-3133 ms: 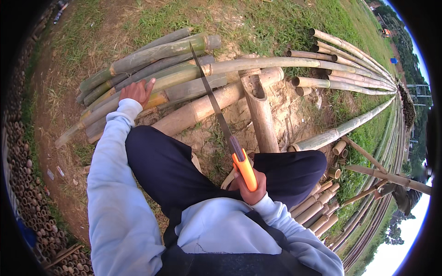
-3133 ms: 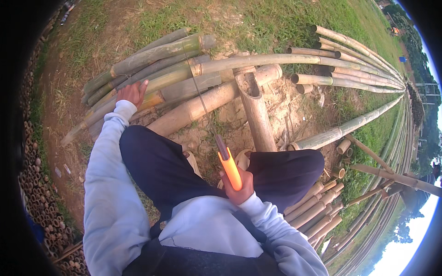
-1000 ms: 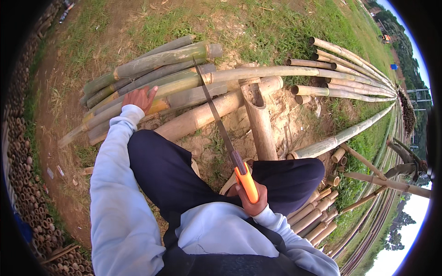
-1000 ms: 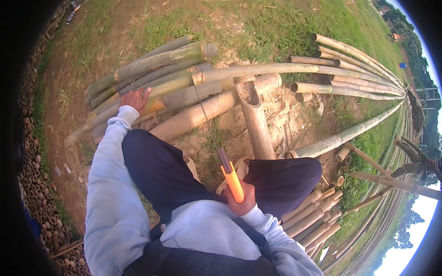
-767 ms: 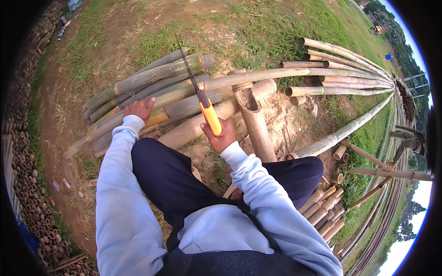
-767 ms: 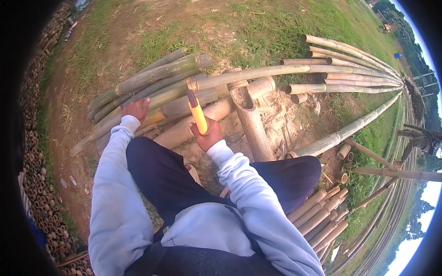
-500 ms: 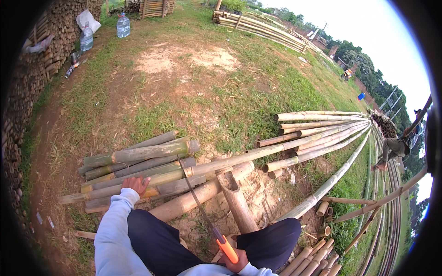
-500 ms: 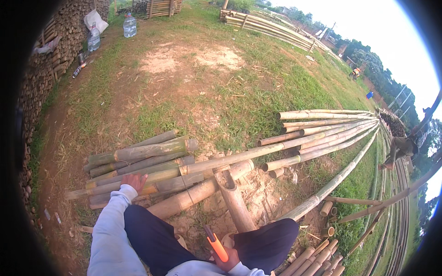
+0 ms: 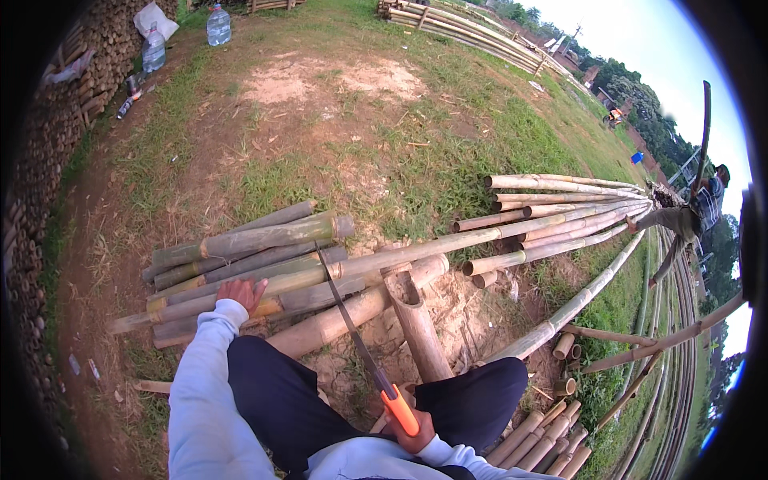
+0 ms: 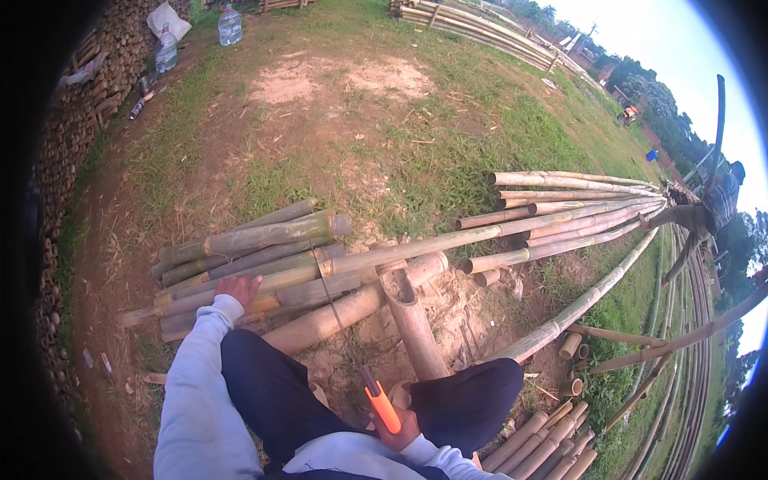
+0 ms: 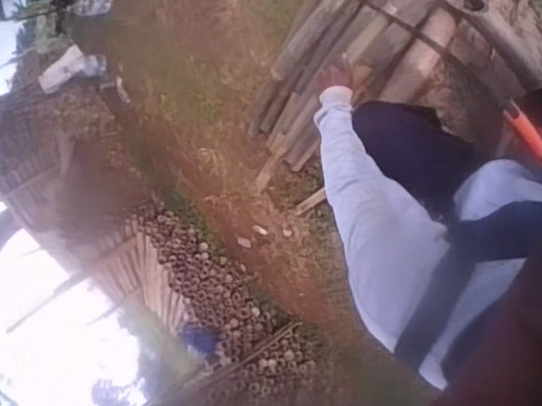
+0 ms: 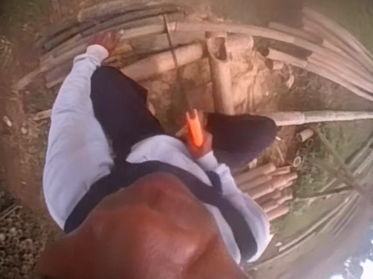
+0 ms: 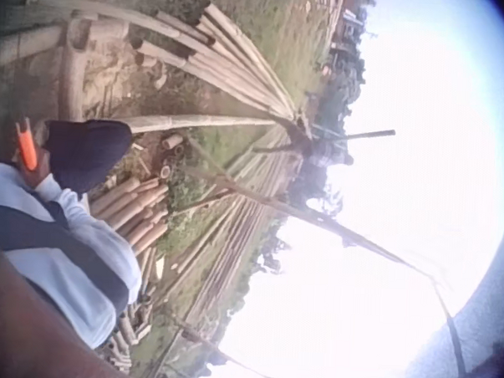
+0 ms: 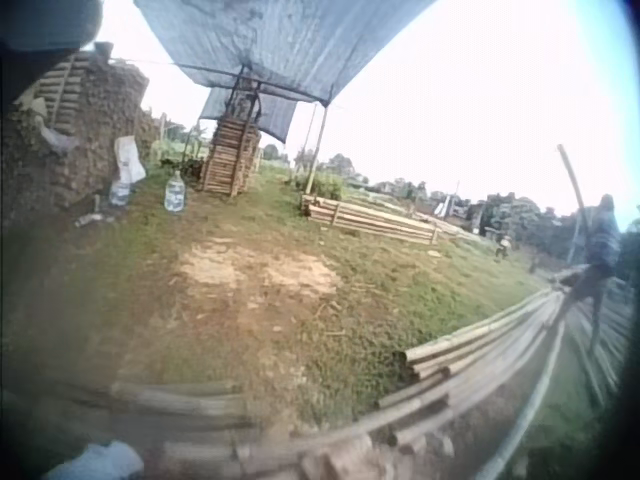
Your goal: The person uses a hand saw to cut bamboo poles into shorter sections. They hold each pole steady with one hand and saw through it with the other, then place the cut pieces aside.
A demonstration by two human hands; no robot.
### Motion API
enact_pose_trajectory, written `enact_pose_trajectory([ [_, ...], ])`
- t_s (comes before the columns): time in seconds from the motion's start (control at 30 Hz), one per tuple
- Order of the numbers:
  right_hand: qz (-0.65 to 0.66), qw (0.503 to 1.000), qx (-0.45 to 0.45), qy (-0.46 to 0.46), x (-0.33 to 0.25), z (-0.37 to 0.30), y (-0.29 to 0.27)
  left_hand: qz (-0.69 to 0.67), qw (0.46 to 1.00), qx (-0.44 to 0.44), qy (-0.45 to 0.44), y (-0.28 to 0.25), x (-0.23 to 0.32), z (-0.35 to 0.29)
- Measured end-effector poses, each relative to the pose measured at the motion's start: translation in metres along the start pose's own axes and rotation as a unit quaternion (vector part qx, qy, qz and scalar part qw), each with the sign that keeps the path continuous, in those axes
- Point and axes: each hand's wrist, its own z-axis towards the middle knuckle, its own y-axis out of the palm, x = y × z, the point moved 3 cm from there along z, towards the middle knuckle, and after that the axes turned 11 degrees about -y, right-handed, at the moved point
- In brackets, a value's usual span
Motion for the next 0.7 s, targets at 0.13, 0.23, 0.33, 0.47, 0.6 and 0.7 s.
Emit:
enact_pose_trajectory([
  [0.13,0.026,0.999,0.013,0.040,-0.004,0.029,0.010,-0.003,1.000,-0.019,-0.019,0.007,0.001,0.005],
  [0.23,0.056,0.997,0.058,0.012,0.024,0.146,0.062,0.003,0.999,-0.045,-0.022,0.004,0.009,0.004],
  [0.33,0.024,0.995,0.075,-0.067,0.018,0.208,0.078,0.032,0.999,-0.030,-0.022,0.002,0.011,0.012],
  [0.47,0.012,1.000,0.018,-0.005,0.024,0.112,0.048,-0.001,1.000,0.014,-0.021,0.033,-0.016,0.009],
  [0.6,-0.038,0.997,-0.016,0.057,0.005,-0.006,-0.003,0.007,1.000,0.008,0.002,0.032,0.005,0.011],
  [0.7,-0.012,1.000,0.018,-0.002,0.000,0.037,0.002,0.007,1.000,0.013,-0.012,0.018,0.005,0.010],
])
